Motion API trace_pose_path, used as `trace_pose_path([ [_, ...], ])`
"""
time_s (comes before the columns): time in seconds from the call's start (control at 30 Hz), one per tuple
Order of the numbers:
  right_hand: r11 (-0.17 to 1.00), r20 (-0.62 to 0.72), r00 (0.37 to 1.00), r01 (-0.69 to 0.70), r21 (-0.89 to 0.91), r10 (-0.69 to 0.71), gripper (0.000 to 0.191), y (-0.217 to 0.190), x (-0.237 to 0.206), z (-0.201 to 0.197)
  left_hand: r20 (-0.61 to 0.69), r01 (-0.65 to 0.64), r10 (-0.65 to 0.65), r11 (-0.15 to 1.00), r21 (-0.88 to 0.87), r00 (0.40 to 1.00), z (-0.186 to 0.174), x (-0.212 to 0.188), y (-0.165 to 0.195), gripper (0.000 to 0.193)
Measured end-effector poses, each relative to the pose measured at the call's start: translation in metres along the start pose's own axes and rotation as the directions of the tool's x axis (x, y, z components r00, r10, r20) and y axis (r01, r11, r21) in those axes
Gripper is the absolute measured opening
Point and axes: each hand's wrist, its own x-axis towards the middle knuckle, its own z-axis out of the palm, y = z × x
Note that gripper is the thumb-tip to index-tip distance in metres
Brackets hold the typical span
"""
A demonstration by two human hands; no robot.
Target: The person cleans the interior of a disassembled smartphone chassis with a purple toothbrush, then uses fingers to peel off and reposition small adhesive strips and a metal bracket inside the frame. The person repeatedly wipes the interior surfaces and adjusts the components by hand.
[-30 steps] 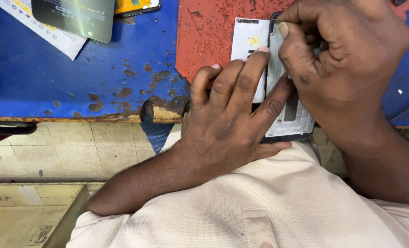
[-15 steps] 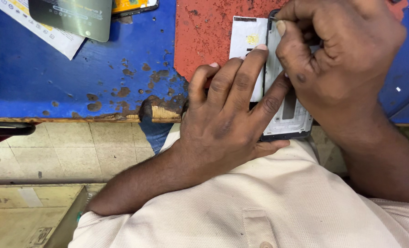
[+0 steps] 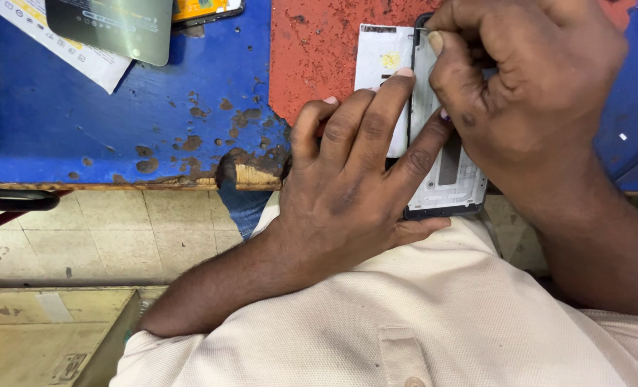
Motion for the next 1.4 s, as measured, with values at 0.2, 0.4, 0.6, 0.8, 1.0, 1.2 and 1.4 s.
trace_pose_path([
  [0.2,1.0,0.033,0.999,0.016,-0.003,-0.016,0.012,-0.001,-0.001,-0.002,0.005,0.008,-0.008,1.0,-0.004,1.0,0.0,0.001,0.001,0.097],
  [0.4,1.0,0.041,0.999,0.028,-0.009,-0.027,0.013,0.001,0.001,-0.001,0.013,0.009,-0.009,1.0,0.0,1.0,-0.001,0.0,0.001,0.098],
  [0.6,1.0,0.065,0.998,0.021,-0.003,-0.021,0.013,0.001,-0.003,-0.002,0.009,0.009,-0.009,1.0,-0.006,1.0,-0.001,0.001,0.0,0.1],
  [0.8,1.0,0.069,0.998,-0.001,0.01,0.0,0.013,0.003,-0.005,-0.001,0.003,0.011,-0.011,1.0,-0.024,1.0,-0.002,0.001,0.001,0.099],
  [1.0,1.0,0.082,0.996,-0.017,0.004,0.016,0.013,0.002,-0.007,-0.004,0.007,0.005,-0.005,1.0,0.0,1.0,-0.003,0.0,0.001,0.097],
  [1.2,1.0,0.072,0.997,0.002,0.014,-0.003,0.013,0.002,-0.011,-0.002,0.014,0.011,-0.011,1.0,-0.017,1.0,-0.001,0.001,0.001,0.099],
  [1.4,0.999,0.052,0.998,0.044,-0.006,-0.043,0.015,0.005,-0.012,-0.002,0.009,0.009,-0.008,1.0,-0.018,1.0,-0.002,0.001,0.0,0.097],
])
